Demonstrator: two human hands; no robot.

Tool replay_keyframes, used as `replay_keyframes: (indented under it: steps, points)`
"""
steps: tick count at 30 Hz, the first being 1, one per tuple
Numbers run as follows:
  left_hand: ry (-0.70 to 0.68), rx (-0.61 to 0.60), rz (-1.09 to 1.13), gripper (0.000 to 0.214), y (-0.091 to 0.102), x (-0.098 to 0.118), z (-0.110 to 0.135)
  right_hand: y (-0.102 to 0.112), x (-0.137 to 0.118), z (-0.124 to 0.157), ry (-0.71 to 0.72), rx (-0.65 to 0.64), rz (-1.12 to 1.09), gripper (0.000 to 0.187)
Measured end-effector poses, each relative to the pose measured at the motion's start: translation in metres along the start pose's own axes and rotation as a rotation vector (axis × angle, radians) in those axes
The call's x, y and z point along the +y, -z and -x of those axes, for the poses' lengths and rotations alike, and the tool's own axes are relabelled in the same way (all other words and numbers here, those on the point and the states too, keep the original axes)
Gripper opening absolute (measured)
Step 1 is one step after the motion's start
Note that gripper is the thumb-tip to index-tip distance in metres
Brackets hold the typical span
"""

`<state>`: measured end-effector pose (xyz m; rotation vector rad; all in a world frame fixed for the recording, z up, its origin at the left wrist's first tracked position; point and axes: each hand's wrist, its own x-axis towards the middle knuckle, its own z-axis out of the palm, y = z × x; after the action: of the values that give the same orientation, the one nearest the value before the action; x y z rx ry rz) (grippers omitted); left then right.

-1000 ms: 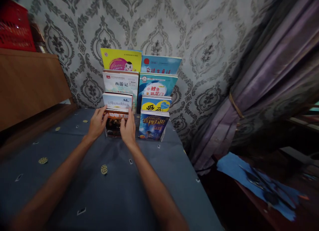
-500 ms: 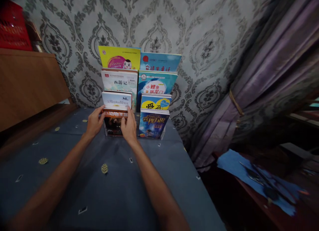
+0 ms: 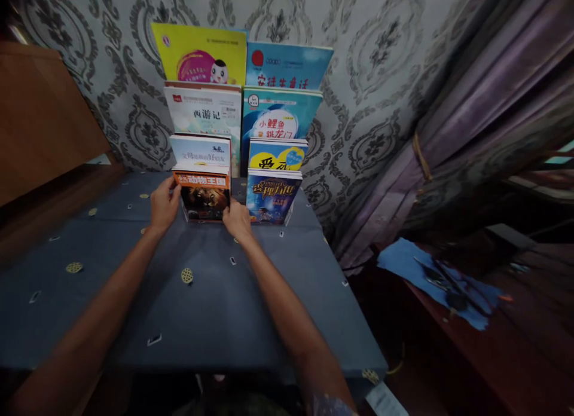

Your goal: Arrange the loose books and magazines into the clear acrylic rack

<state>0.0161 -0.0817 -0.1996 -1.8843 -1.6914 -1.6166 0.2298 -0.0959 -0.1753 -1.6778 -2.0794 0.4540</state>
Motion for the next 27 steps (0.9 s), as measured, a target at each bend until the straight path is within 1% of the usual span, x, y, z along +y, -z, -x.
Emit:
replay_keyframes:
  steps: [4,9,15,17,22,24,27]
  points:
    - [-0.017,-0.026,-0.027,0.027,0.001,-0.003,-0.002,0.001,-0.002,-0.001,-0.01,-0.007,0.035,0.038]
    - [-0.014,-0.014,-0.053,0.028,0.001,-0.007,-0.003,0.0,-0.001,-0.003,-0.007,0.007,0.036,0.038]
    - [-0.018,-0.016,-0.029,0.029,0.001,-0.006,-0.002,-0.003,0.002,-0.002,0.011,0.02,0.017,0.037]
    - [-0.016,-0.004,-0.009,0.034,0.001,-0.004,-0.001,-0.004,0.003,-0.003,0.013,0.021,0.018,0.036]
    - [0.003,0.006,0.052,0.056,0.004,0.003,-0.001,-0.003,0.003,-0.004,0.001,0.025,0.028,0.034]
    - [-0.02,0.01,0.07,0.057,0.006,0.006,-0.002,-0.003,0.003,-0.005,0.002,0.026,0.023,0.034]
    - [-0.028,0.005,0.101,0.052,0.008,0.007,-0.004,-0.002,0.002,-0.004,0.011,0.03,0.011,0.033]
